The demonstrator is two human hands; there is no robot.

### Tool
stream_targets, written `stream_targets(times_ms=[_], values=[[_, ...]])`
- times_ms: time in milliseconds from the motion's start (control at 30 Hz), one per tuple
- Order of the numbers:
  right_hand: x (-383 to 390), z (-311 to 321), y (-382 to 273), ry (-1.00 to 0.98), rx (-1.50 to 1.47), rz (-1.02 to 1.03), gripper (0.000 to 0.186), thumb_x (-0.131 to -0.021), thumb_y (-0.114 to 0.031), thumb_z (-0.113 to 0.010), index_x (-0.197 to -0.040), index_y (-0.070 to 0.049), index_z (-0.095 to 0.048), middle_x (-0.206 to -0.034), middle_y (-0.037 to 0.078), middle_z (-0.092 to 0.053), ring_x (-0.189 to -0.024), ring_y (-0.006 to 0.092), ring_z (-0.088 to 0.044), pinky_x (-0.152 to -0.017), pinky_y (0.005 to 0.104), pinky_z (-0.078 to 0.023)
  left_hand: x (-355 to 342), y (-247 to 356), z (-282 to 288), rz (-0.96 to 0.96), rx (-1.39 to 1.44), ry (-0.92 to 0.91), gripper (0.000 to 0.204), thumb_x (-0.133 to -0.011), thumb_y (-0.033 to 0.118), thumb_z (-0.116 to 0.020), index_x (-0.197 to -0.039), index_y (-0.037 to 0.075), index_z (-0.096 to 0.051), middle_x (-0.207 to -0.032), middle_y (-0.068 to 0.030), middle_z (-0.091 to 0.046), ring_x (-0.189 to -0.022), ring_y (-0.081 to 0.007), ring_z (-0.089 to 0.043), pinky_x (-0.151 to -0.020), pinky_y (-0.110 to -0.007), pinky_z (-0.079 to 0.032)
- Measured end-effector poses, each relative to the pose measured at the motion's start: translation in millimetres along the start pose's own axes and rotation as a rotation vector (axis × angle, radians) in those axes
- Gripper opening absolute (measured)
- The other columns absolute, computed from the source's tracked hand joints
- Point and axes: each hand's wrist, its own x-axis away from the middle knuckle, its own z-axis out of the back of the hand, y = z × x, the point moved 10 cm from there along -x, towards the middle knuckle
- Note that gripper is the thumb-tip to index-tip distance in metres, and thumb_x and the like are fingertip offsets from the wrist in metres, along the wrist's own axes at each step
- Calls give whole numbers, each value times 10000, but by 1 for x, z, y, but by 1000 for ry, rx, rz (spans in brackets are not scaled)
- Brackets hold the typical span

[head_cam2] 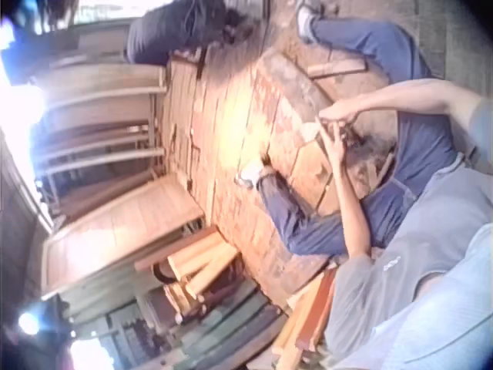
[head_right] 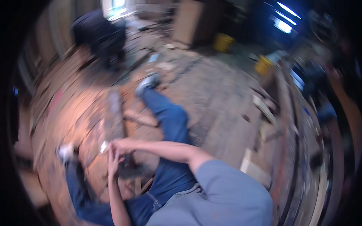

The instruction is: The person is sitting on a workshop floor varnishing a wooden block with a paintbrush.

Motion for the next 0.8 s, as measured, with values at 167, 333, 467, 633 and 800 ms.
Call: stream_targets(times_ms=[167,333,467,633,800], values=[[-12,-12,-2,-44,56,-42,359,-881,-221,-558,-1131,23,-478,-1073,249,-572,-999,429,-570,-808,481,-467,-5,-2,16,-69,36,59,589,-1002,299,-479,-1509,165,-212,-1487,-132,-295,-1291,-272,-402,-948,-381,-460],[11,6,9,14,82,-122,422,-884,-253,-567,-1141,53,-430,-1058,285,-595,-979,440,-585,-807,490,-469,-14,7,-9,-103,17,102,531,-1019,342,-416,-1481,114,-288,-1464,-141,-336,-1270,-261,-432,-1005,-362,-402],[17,20,2,-84,152,-145,514,-842,-335,-630,-1145,56,-491,-1052,293,-619,-993,425,-599,-842,477,-481,-14,6,1,-150,-150,179,496,-1028,349,-371,-1436,67,-366,-1430,-119,-406,-1212,-224,-485,-946,-329,-422],[87,142,-40,190,409,-217,556,-825,-386,-644,-1196,2,-501,-1209,289,-496,-946,383,-614,-841,442,-514,4,25,-9,-124,-235,199,464,-1021,339,-375,-1396,72,-427,-1386,-70,-499,-1141,-197,-535,-824,-296,-456],[424,298,-53,1380,657,-660,299,-748,-178,-712,-999,-26,-661,-975,168,-656,-909,279,-642,-824,377,-513,0,33,1,-227,-400,193,429,-1026,297,-351,-1379,79,-460,-1360,-57,-534,-1123,-169,-537,-787,-258,-439]])
